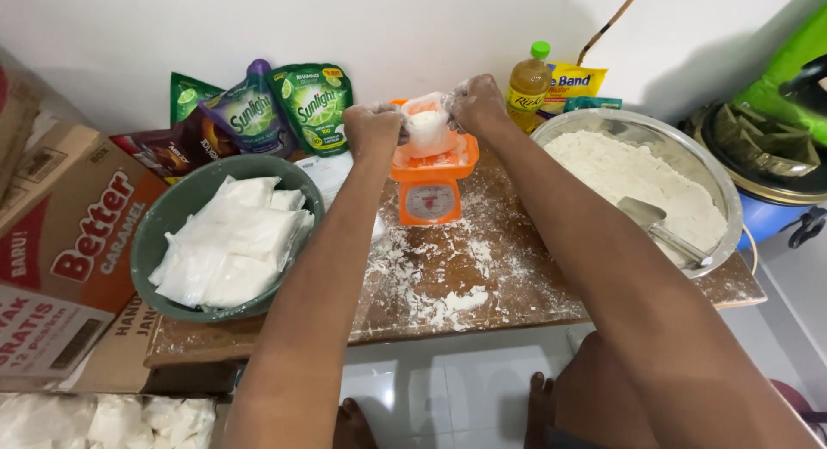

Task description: Measuring flour on a scale and putting it into small plastic bags.

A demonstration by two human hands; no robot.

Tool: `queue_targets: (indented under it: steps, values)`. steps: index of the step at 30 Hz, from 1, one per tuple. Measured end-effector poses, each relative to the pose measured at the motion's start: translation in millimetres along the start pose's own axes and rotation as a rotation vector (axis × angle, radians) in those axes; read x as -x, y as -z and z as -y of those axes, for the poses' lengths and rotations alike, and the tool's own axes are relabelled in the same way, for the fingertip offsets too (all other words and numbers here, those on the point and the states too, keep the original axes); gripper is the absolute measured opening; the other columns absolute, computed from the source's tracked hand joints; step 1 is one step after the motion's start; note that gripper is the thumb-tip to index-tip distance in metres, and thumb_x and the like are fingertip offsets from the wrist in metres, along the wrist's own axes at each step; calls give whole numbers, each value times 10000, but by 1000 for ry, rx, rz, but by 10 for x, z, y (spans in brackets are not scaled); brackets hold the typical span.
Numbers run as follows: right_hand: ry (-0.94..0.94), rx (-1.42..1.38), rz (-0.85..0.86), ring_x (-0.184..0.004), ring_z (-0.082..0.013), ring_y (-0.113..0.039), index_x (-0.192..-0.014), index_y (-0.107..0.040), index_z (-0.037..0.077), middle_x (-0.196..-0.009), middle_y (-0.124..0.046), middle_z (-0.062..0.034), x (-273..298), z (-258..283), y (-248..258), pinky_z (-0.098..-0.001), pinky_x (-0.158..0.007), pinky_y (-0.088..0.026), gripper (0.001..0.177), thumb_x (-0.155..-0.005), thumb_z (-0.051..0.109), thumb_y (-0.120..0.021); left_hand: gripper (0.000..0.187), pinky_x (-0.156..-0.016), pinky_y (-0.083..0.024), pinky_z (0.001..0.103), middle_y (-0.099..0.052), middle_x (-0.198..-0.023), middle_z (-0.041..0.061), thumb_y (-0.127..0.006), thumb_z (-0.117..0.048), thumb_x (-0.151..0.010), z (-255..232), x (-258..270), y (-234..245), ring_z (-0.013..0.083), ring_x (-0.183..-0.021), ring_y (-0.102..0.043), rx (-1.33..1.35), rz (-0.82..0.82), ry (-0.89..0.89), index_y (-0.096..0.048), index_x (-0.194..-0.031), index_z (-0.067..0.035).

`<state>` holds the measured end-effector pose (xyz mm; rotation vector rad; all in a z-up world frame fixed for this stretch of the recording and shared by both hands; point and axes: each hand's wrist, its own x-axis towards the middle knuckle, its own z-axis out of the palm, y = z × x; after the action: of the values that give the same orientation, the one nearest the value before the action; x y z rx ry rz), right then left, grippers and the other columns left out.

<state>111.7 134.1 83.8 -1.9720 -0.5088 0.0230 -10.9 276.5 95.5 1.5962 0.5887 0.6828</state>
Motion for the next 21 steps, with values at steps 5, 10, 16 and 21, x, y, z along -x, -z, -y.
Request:
queue_targets:
  steps: [5,10,16,21]
  values:
    - [-39,-23,-9,-461,-253,-704,-830,-738,-44,-582,-672,-193,202,178,-9,-350,-425,-618,208,-891,21,-551,193,-548,-656,401,-745,-723,222,-634,-40,-834,-50,87,-8,346,-679,-774,-75,-35,-1,-795,-927,9]
    - [-38,-38,44,-474,-240,-711,-793,-731,-45,-596,-682,-191,426,360,79,-341,-438,-612,205,-876,21,-556,198,-629,-655,403,-760,-794,180,-656,-71,-847,-145,269,119,307,-772,-786,-146,-21,-1,-805,-969,-27]
    - [-111,-60,60,-493,-210,-716,-862,-725,-73,-630,-698,-193,405,301,61,-295,-470,-618,266,-939,168,-642,223,-572,-658,394,-746,-731,224,-651,-24,-782,-148,297,205,352,-671,-772,-33,5,42,-799,-949,-19]
    - [-168,-21,96,-530,-236,-736,-911,-717,-84,-675,-715,-204,402,314,66,-323,-500,-634,306,-950,210,-641,211,-639,-642,425,-777,-812,161,-693,-102,-763,-37,239,204,328,-818,-779,-167,-12,37,-827,-923,-134]
